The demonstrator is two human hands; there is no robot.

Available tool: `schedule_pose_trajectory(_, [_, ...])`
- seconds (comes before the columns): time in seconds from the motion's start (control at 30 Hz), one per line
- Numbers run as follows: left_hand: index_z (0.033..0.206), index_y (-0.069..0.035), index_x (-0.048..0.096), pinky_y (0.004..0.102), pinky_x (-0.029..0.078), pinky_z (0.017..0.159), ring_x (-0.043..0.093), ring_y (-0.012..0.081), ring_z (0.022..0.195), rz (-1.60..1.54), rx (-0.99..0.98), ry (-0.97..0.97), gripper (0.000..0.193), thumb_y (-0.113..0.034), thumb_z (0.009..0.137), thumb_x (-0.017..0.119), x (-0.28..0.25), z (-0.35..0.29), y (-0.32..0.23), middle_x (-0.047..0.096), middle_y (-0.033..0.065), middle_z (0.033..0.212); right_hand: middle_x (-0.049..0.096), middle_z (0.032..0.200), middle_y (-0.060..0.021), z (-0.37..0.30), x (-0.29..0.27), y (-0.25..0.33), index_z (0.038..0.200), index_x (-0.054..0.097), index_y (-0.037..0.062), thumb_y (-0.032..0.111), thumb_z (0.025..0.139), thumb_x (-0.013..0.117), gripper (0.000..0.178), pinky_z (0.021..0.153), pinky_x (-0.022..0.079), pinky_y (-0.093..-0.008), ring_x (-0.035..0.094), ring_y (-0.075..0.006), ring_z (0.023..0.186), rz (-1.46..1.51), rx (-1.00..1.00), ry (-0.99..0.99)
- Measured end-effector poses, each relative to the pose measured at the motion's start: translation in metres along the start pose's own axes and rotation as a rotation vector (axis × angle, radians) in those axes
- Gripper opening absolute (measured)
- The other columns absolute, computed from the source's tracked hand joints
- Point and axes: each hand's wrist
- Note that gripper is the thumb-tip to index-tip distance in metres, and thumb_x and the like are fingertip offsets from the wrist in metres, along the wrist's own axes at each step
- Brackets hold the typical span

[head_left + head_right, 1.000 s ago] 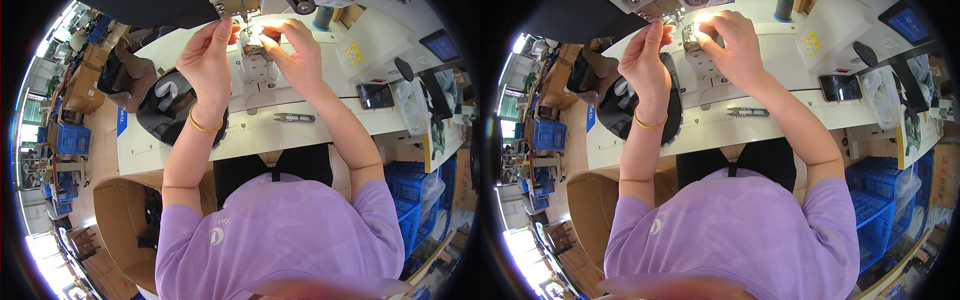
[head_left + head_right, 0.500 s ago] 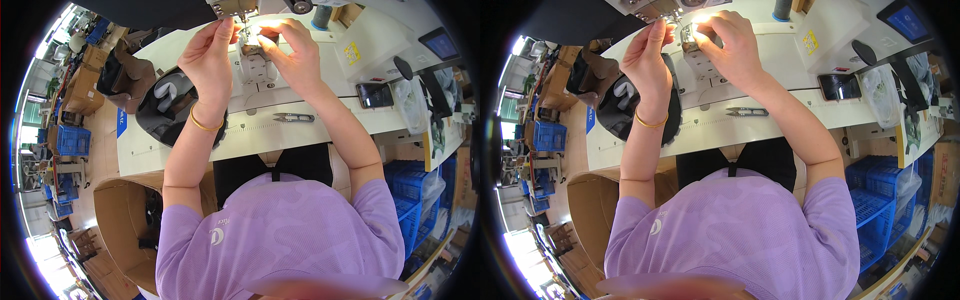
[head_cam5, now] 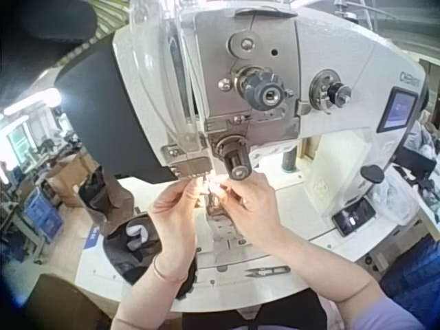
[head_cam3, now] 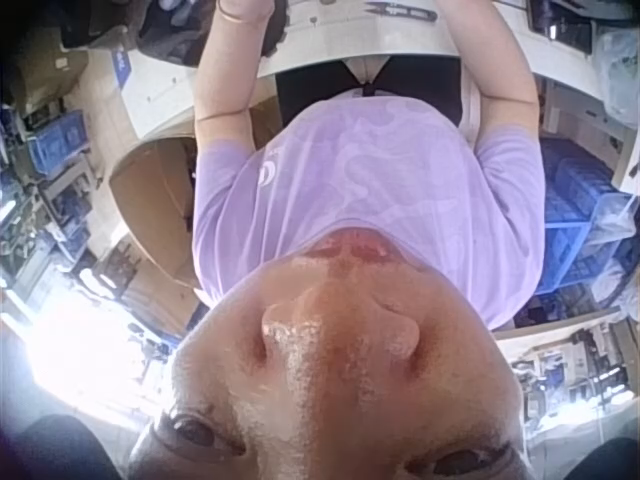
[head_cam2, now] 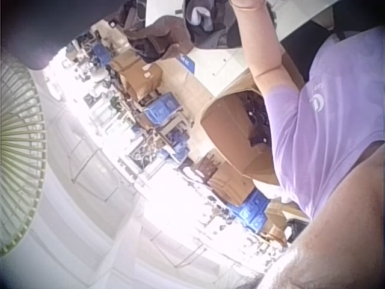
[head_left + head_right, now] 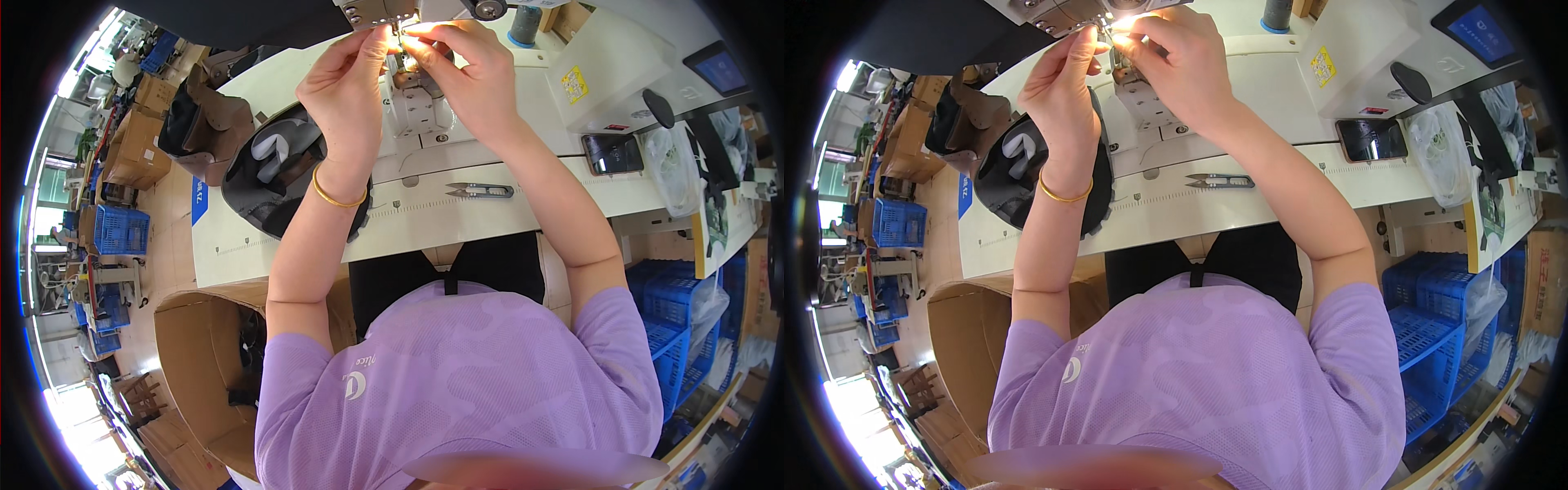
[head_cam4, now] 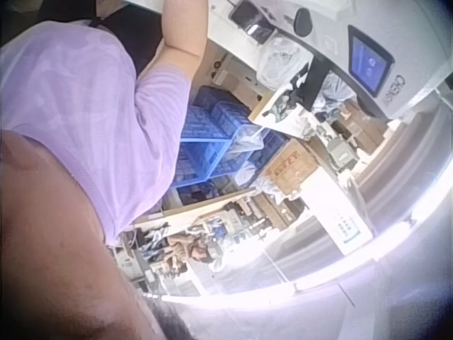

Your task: Manually thread a sewing machine and stitch components of shoe uppers.

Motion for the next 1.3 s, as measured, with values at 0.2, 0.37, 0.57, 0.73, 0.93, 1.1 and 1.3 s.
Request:
schedule_pose_trajectory(0.2, [0.103,0.003,0.07,0.0217,0.047,0.062,0.057,0.0075,0.066,0.344,0.252,0.011,0.017,-0.005,0.089,0.071,-0.014,-0.011,-0.004,0.071,0.0117,0.099,0.063,0.08,-0.0006,-0.008,-0.015,0.004,0.091,0.072,0.0068,0.008,0.081,0.074,0.01,0.074,0.043,-0.0291,0.059,-0.0157,0.076,-0.129,-0.088,0.072])
schedule_pose_trajectory(0.37, [0.117,0.0,0.065,0.0295,0.053,0.063,0.061,0.0243,0.069,0.567,0.794,0.552,0.037,0.004,0.081,0.066,-0.027,-0.009,-0.017,0.067,0.012,0.102,0.058,0.076,0.002,-0.016,-0.029,0.02,0.083,0.067,0.0117,0.01,0.078,0.072,0.007,0.071,0.04,-0.0321,0.057,-0.0183,0.07,-0.06,-0.203,0.258])
schedule_pose_trajectory(0.57, [0.106,-0.001,0.065,0.0322,0.052,0.061,0.06,0.0243,0.073,0.663,0.867,0.601,0.031,0.005,0.076,0.065,-0.029,0.006,-0.009,0.062,0.0082,0.088,0.057,0.074,0.0009,-0.006,-0.028,0.015,0.081,0.064,0.0089,0.006,0.075,0.071,0.01,0.071,0.04,-0.0322,0.056,-0.0182,0.07,-0.133,-0.267,0.235])
schedule_pose_trajectory(0.73, [0.093,-0.002,0.065,0.0322,0.051,0.059,0.058,0.0224,0.07,0.752,0.978,0.595,0.027,0.003,0.067,0.068,-0.038,0.013,-0.009,0.059,0.0065,0.084,0.056,0.07,0.0007,-0.004,-0.023,0.016,0.079,0.063,0.0093,0.005,0.072,0.071,0.011,0.07,0.04,-0.0317,0.056,-0.0182,0.068,-0.159,-0.251,0.204])
schedule_pose_trajectory(0.93, [0.086,-0.002,0.066,0.0317,0.049,0.058,0.058,0.0219,0.068,0.763,0.886,0.614,0.021,0.009,0.068,0.068,-0.043,0.003,-0.014,0.061,0.0047,0.08,0.057,0.07,0.0011,-0.012,-0.022,0.024,0.078,0.064,0.0105,0.006,0.073,0.072,0.011,0.07,0.04,-0.031,0.056,-0.0176,0.068,-0.196,-0.233,0.242])
schedule_pose_trajectory(1.1, [0.086,-0.001,0.066,0.0326,0.05,0.061,0.059,0.0247,0.07,0.627,0.735,0.624,0.016,0.008,0.073,0.07,-0.048,0.006,-0.015,0.061,0.0072,0.08,0.057,0.071,0.0014,-0.011,-0.018,0.021,0.08,0.066,0.0111,0.007,0.075,0.074,0.01,0.07,0.04,-0.0307,0.055,-0.0178,0.069,-0.195,-0.229,0.249])
schedule_pose_trajectory(1.3, [0.089,0.0,0.068,0.0333,0.05,0.064,0.059,0.0259,0.072,0.652,0.762,0.527,0.016,0.006,0.075,0.07,-0.052,0.032,-0.006,0.062,0.0078,0.082,0.065,0.084,0.0004,-0.007,-0.012,-0.006,0.095,0.074,0.01,0.01,0.081,0.075,0.015,0.08,0.045,-0.0307,0.058,-0.0163,0.085,-0.125,-0.037,0.132])
Point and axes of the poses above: each hand's wrist, its own z-axis towards the middle knuckle, its own x-axis out of the palm, y = z × x
